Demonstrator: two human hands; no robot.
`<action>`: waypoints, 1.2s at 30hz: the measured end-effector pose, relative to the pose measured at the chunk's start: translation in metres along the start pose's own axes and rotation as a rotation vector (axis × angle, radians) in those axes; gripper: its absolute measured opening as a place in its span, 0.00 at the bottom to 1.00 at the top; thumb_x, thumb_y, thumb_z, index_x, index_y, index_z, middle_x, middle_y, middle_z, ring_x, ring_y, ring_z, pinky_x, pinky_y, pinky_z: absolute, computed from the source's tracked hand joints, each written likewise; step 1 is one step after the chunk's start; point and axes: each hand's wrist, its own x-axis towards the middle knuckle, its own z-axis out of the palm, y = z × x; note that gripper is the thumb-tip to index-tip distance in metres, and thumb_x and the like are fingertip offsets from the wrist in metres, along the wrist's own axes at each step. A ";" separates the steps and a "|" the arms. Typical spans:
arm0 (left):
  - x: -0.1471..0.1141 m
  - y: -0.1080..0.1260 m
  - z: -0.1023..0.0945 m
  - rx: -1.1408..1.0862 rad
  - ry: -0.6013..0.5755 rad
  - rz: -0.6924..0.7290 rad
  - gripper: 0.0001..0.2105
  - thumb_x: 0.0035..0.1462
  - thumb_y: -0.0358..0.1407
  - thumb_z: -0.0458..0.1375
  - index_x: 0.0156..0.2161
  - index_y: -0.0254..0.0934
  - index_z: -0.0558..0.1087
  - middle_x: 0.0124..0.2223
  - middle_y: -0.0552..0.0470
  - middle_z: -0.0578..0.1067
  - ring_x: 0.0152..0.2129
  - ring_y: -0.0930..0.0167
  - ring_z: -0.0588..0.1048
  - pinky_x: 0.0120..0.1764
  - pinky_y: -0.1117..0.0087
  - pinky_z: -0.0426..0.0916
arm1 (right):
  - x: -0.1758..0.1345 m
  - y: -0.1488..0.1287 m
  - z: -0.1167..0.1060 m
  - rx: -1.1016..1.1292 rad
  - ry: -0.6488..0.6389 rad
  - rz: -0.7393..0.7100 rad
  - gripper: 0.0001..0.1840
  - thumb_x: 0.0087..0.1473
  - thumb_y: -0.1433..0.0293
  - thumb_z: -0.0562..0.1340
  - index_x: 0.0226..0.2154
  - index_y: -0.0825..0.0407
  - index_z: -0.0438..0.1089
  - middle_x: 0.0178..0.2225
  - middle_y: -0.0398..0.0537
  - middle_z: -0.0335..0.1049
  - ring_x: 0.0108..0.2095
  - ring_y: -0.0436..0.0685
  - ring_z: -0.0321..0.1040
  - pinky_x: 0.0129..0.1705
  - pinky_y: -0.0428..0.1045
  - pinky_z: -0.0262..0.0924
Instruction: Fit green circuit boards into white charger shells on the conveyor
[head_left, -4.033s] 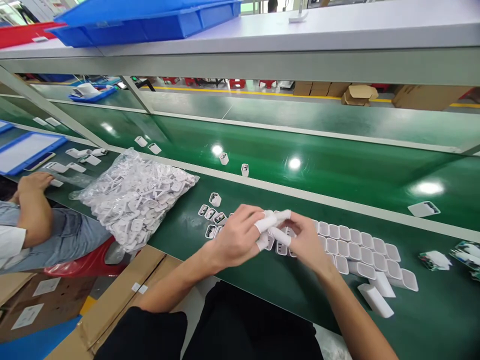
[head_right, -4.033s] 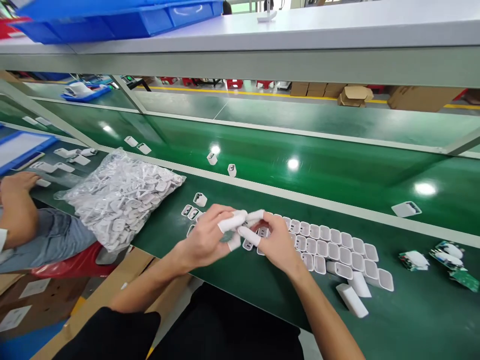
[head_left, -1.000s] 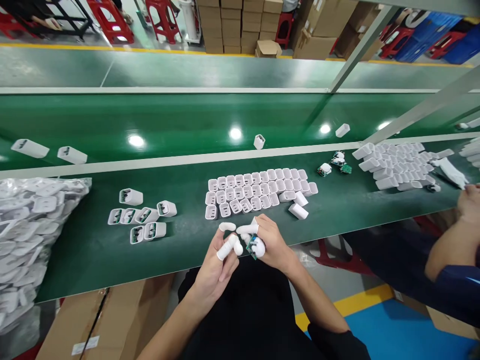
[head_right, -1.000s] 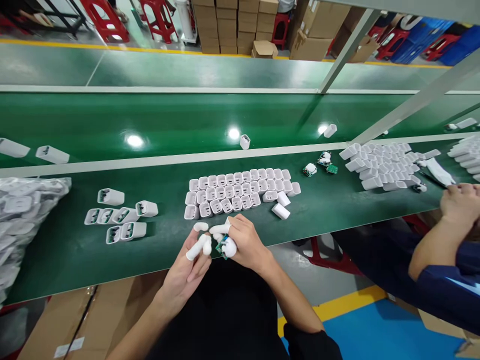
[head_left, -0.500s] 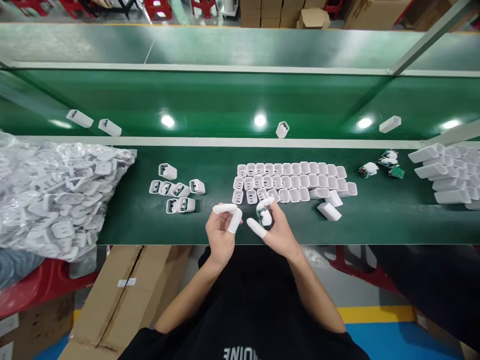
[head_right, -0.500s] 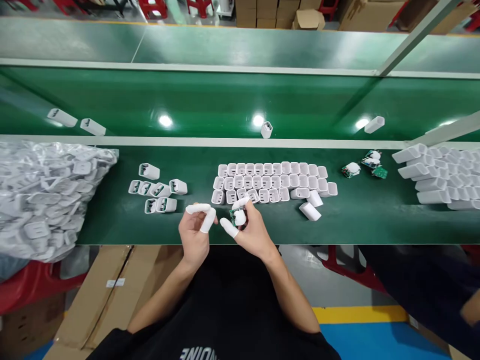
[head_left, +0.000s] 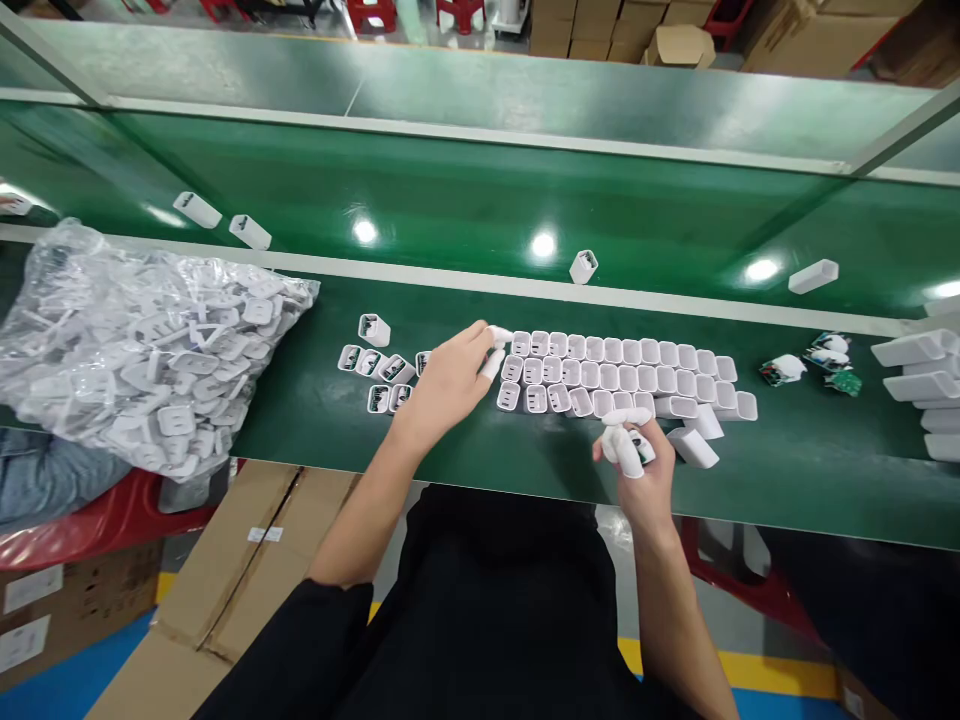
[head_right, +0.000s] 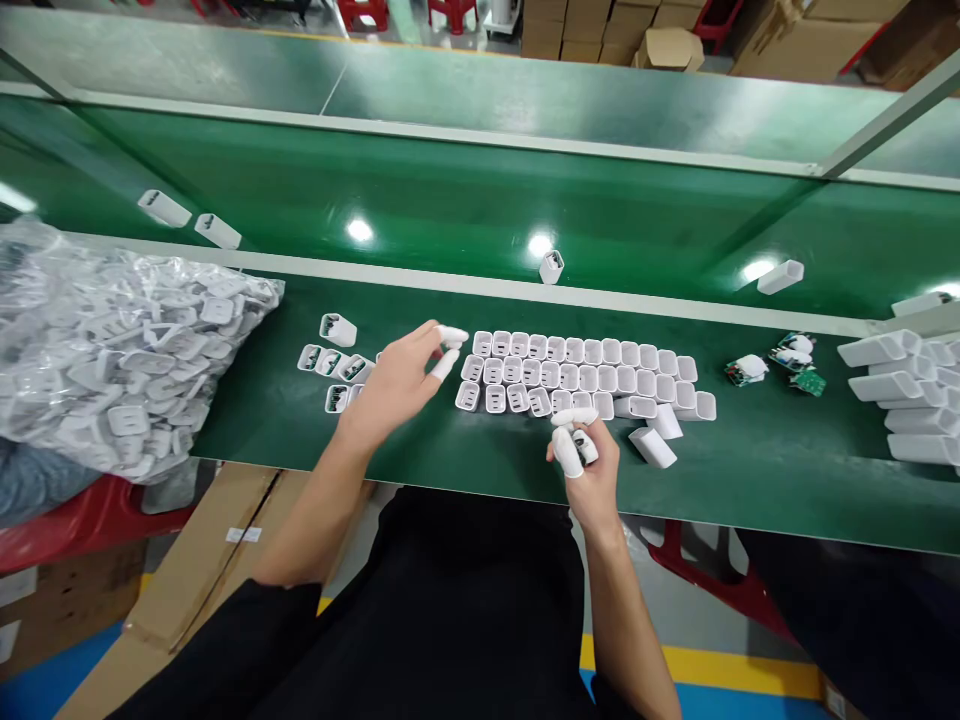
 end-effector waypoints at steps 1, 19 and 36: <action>0.017 -0.002 -0.005 0.102 -0.105 0.046 0.15 0.72 0.24 0.55 0.54 0.38 0.82 0.49 0.45 0.80 0.39 0.64 0.77 0.45 0.63 0.70 | 0.006 -0.003 -0.001 0.060 -0.013 0.011 0.14 0.72 0.52 0.69 0.46 0.44 0.78 0.26 0.36 0.62 0.23 0.53 0.59 0.28 0.52 0.60; 0.048 -0.018 -0.034 -0.896 0.220 -0.255 0.09 0.71 0.42 0.60 0.47 0.39 0.73 0.52 0.43 0.80 0.46 0.61 0.83 0.54 0.46 0.86 | 0.099 -0.057 0.024 0.250 -0.290 0.102 0.27 0.73 0.37 0.57 0.50 0.40 0.75 0.35 0.45 0.72 0.25 0.56 0.58 0.35 0.60 0.73; -0.077 0.029 0.017 -0.832 0.229 -0.133 0.28 0.50 0.26 0.77 0.54 0.44 0.78 0.56 0.46 0.82 0.58 0.56 0.86 0.57 0.56 0.84 | 0.042 -0.051 0.037 -0.022 -0.334 -0.433 0.32 0.65 0.67 0.79 0.67 0.31 0.78 0.64 0.54 0.77 0.63 0.71 0.78 0.63 0.72 0.80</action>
